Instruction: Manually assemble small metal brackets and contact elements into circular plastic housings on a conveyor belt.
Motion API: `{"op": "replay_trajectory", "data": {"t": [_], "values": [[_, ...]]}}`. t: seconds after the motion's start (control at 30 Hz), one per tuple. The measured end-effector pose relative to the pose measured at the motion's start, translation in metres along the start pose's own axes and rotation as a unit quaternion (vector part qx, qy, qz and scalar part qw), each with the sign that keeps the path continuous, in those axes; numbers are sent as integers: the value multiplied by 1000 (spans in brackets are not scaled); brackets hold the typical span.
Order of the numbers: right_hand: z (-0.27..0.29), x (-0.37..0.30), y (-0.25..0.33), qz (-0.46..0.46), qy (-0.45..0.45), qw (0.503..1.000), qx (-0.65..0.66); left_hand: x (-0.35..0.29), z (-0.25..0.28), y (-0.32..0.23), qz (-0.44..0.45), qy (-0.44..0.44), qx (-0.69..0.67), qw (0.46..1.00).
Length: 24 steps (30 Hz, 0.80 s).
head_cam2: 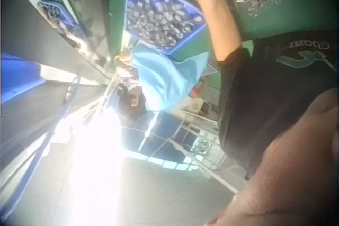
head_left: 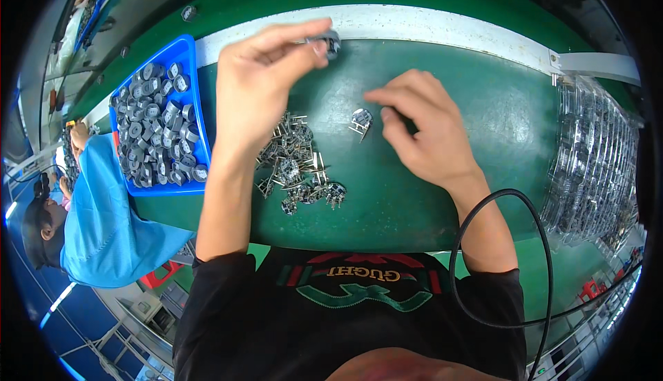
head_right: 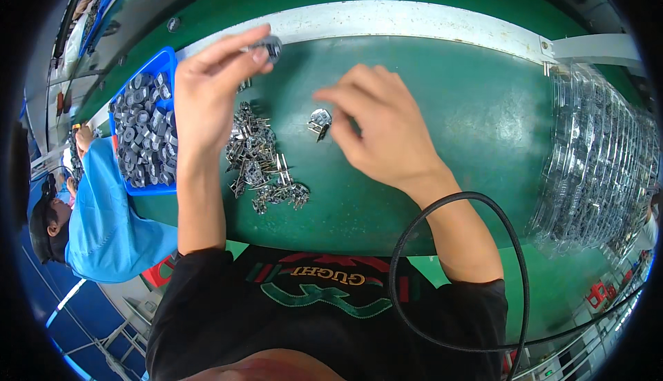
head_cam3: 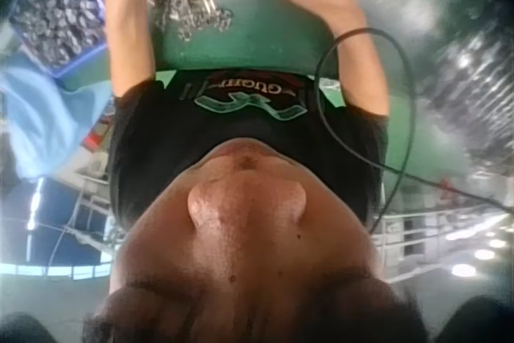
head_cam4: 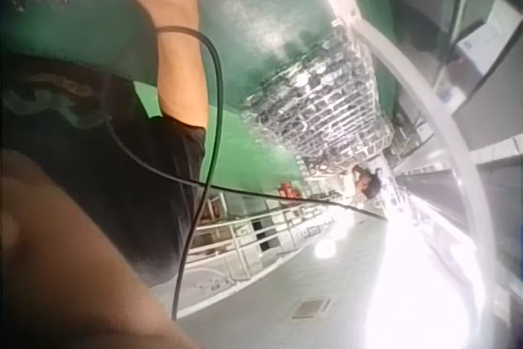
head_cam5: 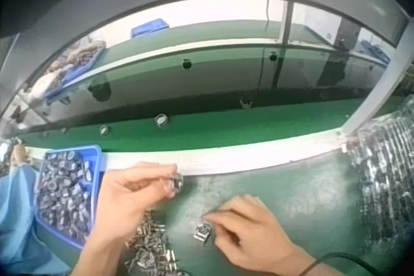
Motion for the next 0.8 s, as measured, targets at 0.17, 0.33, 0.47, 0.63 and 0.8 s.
{"op": "replay_trajectory", "data": {"t": [0.17, 0.33, 0.47, 0.63, 0.8], "values": [[-12, -7, 14, 74, 101, 989, -82, 59, -12, -10, -11, -6, 52, 999], [-15, -13, 18, 131, 104, 984, -55, 123, -34, 4, -97, -32, 240, 965], [-17, -13, 24, 146, 121, 980, -53, 158, -52, 8, -204, -66, 374, 902], [-18, -17, 12, 101, 131, 986, -11, 174, -61, 14, -203, -57, 412, 886], [-12, -14, 7, 80, 119, 990, -4, 153, -39, 4, -264, -47, 441, 857]]}}
Point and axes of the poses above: each hand's wrist, its own x-axis towards the middle knuckle, its own z-axis out of the back of the hand, y = z × x, the point moved 8 cm from there along x, towards the middle knuckle, and after that the axes turned 12 degrees about -y, right-handed, at the moved point
